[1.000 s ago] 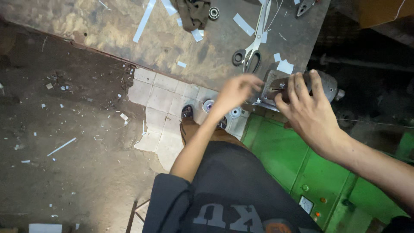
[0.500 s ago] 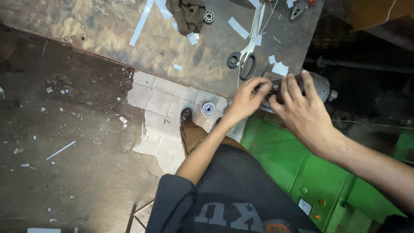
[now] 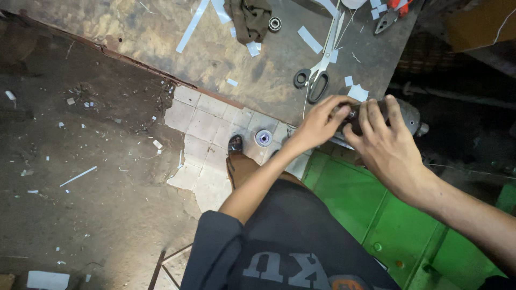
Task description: The person winds copper wire onto a cylindrical core using a rotating machine, then removes the coil and secures it with string. They cut the string with scissors and place the finished coil on the workbench.
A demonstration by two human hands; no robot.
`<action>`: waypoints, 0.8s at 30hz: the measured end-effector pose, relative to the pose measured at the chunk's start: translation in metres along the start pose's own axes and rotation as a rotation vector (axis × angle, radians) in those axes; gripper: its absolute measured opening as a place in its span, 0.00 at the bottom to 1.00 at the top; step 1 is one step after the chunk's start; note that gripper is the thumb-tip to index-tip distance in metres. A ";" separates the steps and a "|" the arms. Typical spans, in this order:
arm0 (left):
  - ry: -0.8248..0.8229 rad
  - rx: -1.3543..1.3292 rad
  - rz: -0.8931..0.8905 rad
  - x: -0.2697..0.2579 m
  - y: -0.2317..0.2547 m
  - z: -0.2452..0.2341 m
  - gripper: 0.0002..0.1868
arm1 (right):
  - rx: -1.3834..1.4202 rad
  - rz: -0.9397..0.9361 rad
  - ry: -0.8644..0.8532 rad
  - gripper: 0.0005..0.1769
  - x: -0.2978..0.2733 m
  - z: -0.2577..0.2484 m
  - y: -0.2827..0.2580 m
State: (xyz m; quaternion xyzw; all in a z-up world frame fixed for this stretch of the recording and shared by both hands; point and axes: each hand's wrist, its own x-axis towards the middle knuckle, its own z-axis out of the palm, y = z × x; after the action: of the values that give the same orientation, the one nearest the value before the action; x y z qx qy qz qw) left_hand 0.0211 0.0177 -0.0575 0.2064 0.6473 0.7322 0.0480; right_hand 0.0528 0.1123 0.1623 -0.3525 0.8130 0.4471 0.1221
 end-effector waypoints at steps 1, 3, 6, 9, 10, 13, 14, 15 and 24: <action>-0.011 -0.039 0.005 -0.008 -0.004 -0.001 0.17 | 0.028 -0.006 -0.014 0.40 0.000 0.000 0.000; -0.041 -0.178 -0.152 -0.021 -0.011 -0.003 0.17 | 0.079 -0.016 -0.045 0.48 0.000 0.000 0.000; -0.085 -0.418 -0.458 -0.025 -0.021 -0.007 0.23 | 0.045 -0.030 -0.055 0.43 0.001 -0.001 0.002; -0.114 -0.597 -0.485 -0.029 -0.025 0.001 0.19 | 0.065 -0.023 -0.085 0.47 0.001 0.001 -0.001; -0.164 -0.674 -0.521 -0.028 -0.025 0.005 0.20 | 0.072 -0.021 -0.067 0.47 0.002 0.001 -0.001; -0.150 -0.932 -0.583 -0.036 -0.021 0.007 0.22 | 0.093 -0.008 -0.025 0.44 0.001 0.002 -0.001; -0.118 -1.024 -0.592 -0.039 -0.020 0.007 0.23 | 0.099 -0.006 -0.021 0.41 0.001 0.003 -0.001; -0.093 -1.014 -0.585 -0.042 -0.018 0.004 0.22 | 0.106 0.002 -0.020 0.38 0.001 0.003 0.000; -0.060 -0.094 0.187 -0.001 0.012 -0.007 0.15 | 0.069 0.000 -0.041 0.45 -0.001 0.005 -0.004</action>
State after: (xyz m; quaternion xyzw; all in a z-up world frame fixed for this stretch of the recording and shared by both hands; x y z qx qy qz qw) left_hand 0.0215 0.0093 -0.0470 0.2855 0.5883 0.7565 0.0084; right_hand 0.0552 0.1157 0.1569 -0.3387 0.8252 0.4260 0.1510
